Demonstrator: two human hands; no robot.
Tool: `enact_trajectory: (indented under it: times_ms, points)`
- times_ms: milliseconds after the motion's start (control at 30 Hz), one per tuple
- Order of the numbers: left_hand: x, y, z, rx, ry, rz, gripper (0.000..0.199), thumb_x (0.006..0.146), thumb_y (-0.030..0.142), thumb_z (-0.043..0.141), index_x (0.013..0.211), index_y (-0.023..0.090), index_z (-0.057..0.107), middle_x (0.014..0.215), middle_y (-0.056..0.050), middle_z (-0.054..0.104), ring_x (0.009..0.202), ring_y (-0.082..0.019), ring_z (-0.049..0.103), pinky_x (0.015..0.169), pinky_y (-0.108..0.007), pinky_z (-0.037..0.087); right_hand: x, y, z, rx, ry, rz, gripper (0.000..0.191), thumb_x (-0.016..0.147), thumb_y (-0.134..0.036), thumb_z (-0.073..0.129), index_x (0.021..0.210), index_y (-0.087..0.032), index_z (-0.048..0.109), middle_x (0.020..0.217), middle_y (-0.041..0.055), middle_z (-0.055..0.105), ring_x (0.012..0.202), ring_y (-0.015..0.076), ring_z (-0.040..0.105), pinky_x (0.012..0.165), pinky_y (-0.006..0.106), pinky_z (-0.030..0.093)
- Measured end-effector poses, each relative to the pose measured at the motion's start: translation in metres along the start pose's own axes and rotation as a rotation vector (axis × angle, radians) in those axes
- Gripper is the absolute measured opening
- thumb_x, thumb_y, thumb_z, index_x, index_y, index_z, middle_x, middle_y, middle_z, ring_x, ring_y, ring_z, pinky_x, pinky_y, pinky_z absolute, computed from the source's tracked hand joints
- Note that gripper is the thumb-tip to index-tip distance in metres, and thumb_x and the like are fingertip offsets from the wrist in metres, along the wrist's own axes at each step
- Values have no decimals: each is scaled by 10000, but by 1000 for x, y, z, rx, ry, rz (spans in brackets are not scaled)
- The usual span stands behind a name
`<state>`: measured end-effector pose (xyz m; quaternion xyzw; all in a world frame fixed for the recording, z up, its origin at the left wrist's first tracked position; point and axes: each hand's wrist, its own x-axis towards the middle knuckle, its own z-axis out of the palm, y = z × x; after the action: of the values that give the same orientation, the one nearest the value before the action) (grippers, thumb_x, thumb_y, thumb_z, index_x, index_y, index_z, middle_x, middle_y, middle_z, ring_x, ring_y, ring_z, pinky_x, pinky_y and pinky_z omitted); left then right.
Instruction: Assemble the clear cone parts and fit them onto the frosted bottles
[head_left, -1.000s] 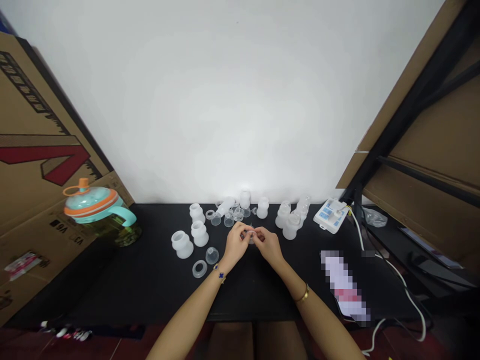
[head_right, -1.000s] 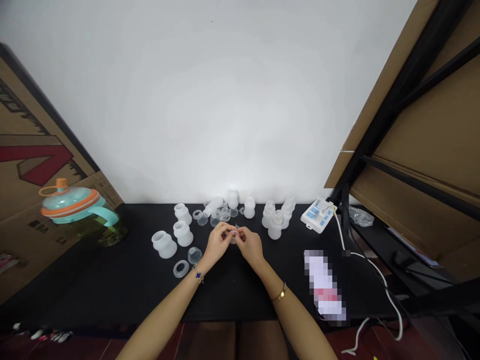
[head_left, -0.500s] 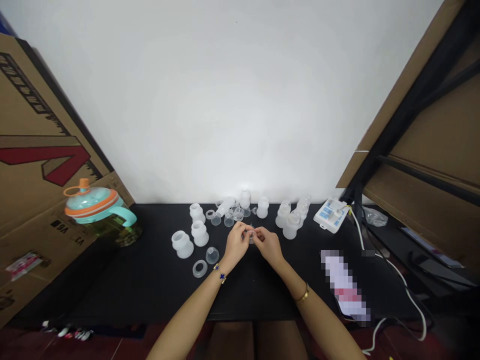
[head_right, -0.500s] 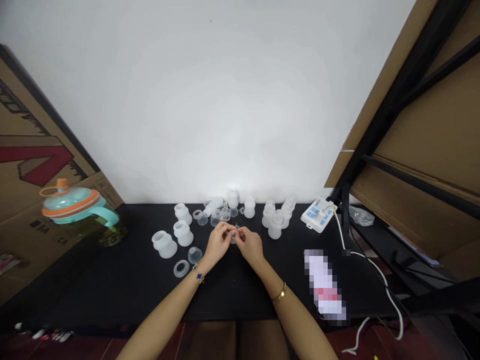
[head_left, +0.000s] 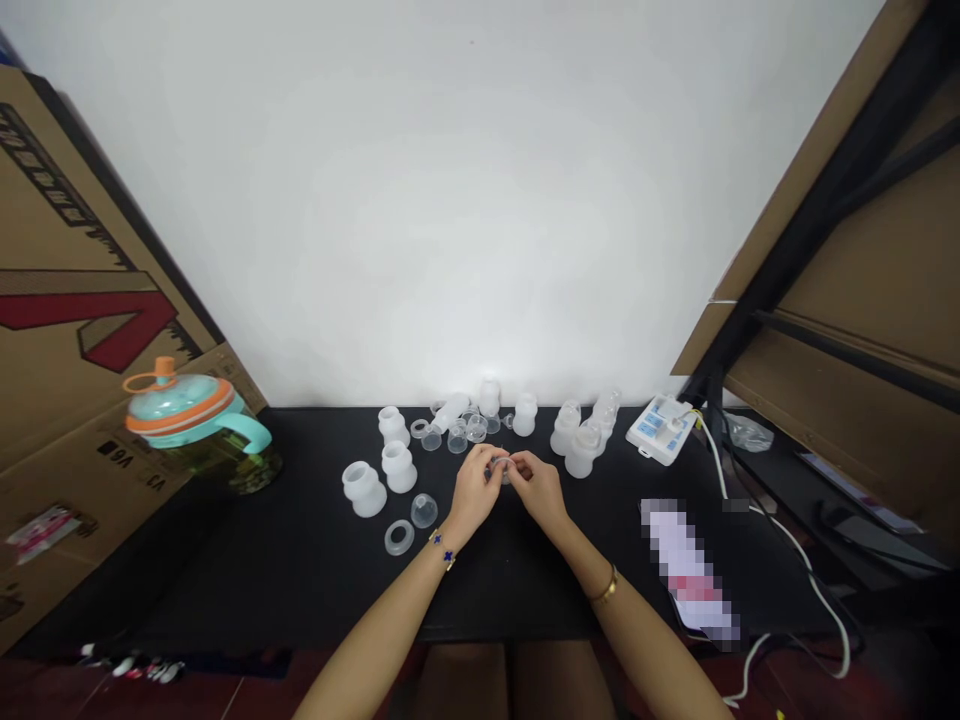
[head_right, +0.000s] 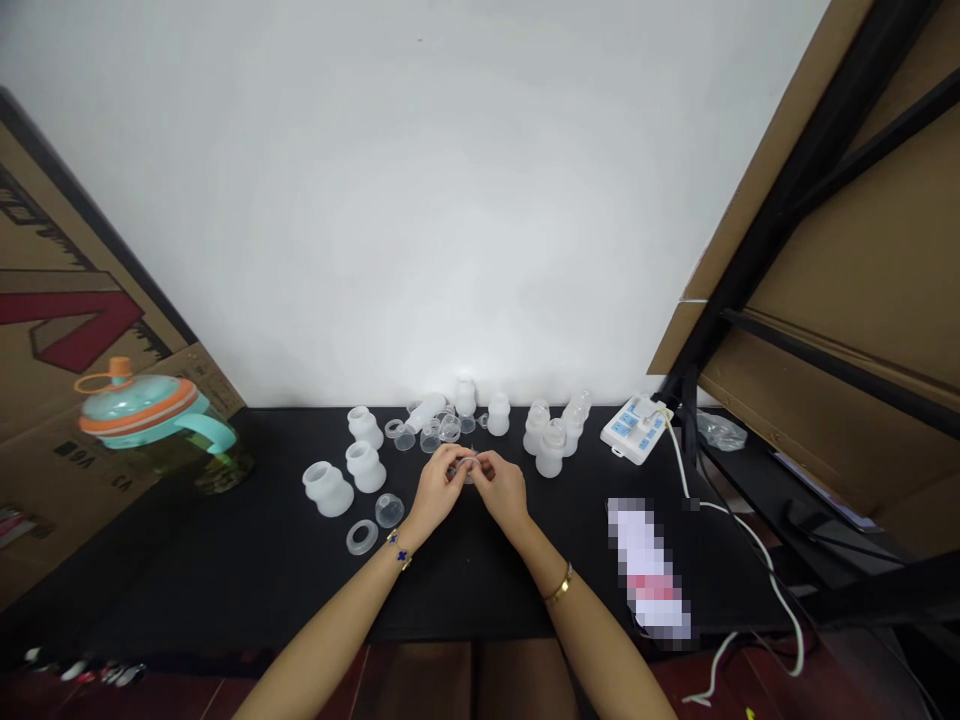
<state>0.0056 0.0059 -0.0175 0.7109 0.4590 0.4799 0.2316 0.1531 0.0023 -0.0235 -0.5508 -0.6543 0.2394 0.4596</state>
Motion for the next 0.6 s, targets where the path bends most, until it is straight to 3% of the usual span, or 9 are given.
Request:
enact_trajectory:
  times_ms: [133,233,467,600]
  points:
    - [0,0,1,-39,34,-47,181,945,297,570,1088,220,649,1060,-58,668,856,-175,652,739,-289,533,0,1,0,37,16,18,219,890,-401,560,909,-233,698,782,14,743,594,170,650,566,257,479]
    - [0,1,1,-76,25,-70,157,940,325,579,1025,215,651,1020,-48,677,800,-164,653,713,-281,534,0,2,0,52,16,25,235,902,-420,554,924,-234,696,782,12,737,586,165,644,544,249,481]
    - [1,4,-2,-70,24,-33,134,931,247,565,996,216,678,1006,-48,676,829,-164,649,713,-268,542,1,2,1,35,6,33,264,898,-445,575,1045,-255,684,806,-4,736,574,151,635,555,243,485]
    - [1,6,-2,-67,22,-36,148,931,242,560,993,213,691,1019,-54,678,836,-163,652,701,-262,544,0,1,0,17,-16,20,257,914,-452,548,985,-248,689,788,2,729,584,152,640,555,236,478]
